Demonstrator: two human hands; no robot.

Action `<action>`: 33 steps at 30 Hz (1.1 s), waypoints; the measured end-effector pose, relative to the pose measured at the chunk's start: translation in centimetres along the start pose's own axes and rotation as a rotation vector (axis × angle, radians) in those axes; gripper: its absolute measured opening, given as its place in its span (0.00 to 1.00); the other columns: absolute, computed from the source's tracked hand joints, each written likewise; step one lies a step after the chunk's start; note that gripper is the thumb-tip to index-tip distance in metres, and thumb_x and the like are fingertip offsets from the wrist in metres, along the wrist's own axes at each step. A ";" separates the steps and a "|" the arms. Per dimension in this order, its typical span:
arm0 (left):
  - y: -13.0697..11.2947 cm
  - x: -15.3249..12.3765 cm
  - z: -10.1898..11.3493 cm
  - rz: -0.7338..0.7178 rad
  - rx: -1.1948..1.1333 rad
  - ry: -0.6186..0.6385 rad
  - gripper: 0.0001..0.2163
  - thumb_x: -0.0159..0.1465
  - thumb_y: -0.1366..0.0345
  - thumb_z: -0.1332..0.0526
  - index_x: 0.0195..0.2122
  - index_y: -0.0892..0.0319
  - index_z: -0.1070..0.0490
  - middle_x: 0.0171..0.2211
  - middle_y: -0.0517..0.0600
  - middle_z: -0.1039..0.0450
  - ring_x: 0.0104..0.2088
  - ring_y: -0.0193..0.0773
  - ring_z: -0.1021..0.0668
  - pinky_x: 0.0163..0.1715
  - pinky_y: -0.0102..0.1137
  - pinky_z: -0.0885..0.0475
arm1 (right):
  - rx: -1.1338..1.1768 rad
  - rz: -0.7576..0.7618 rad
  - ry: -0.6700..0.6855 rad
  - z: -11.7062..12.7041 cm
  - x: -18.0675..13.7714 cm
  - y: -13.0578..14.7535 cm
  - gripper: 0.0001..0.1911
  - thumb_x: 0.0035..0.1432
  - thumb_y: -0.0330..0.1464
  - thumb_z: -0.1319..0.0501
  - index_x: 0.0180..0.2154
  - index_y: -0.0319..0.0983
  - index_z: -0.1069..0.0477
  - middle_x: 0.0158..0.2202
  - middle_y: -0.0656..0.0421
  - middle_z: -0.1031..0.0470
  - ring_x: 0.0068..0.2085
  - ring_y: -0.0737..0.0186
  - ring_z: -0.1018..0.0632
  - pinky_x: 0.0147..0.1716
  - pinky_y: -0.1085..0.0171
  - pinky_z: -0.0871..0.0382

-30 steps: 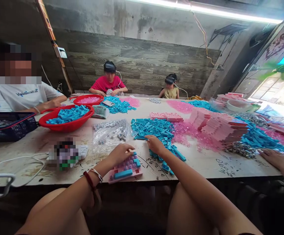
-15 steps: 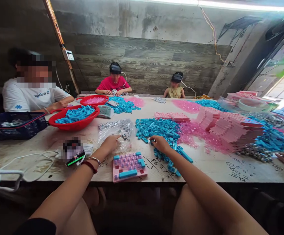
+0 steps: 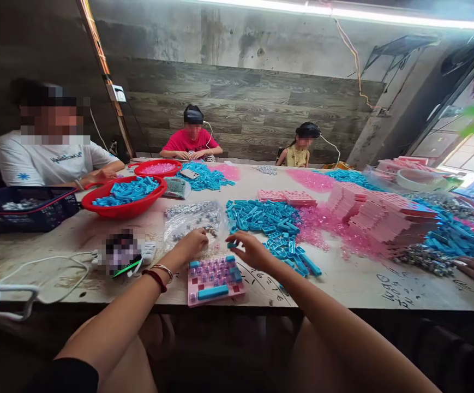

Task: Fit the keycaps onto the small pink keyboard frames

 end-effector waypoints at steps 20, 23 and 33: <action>-7.7 -6.1 2.5 0.135 -0.172 0.177 0.08 0.53 0.75 0.40 0.31 0.59 0.23 0.30 0.49 0.30 0.32 0.33 0.28 0.32 0.24 0.36 | 0.109 0.221 0.248 -0.5 -1.6 2.3 0.13 0.51 0.22 0.41 0.38 0.40 0.24 0.37 0.56 0.24 0.37 0.65 0.24 0.37 0.68 0.33; -8.0 -6.1 2.5 0.157 -0.122 0.171 0.10 0.54 0.75 0.42 0.31 0.57 0.23 0.29 0.49 0.30 0.31 0.34 0.28 0.31 0.25 0.36 | 0.092 0.233 0.260 -0.5 -1.6 2.4 0.13 0.50 0.21 0.41 0.37 0.39 0.24 0.36 0.56 0.24 0.36 0.65 0.24 0.36 0.69 0.33; -9.0 -6.5 2.8 0.216 -0.049 0.167 0.11 0.54 0.76 0.45 0.31 0.58 0.25 0.30 0.49 0.29 0.33 0.36 0.28 0.34 0.27 0.36 | 0.109 0.220 0.262 -0.3 -1.3 2.6 0.13 0.50 0.22 0.40 0.36 0.40 0.23 0.35 0.56 0.24 0.35 0.65 0.24 0.34 0.69 0.33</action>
Point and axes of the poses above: each hand's wrist, its own x-axis towards the middle knuckle, its own z-axis out of the back of the hand, y = z × x, the point moved 1 cm from there along x, towards the middle knuckle
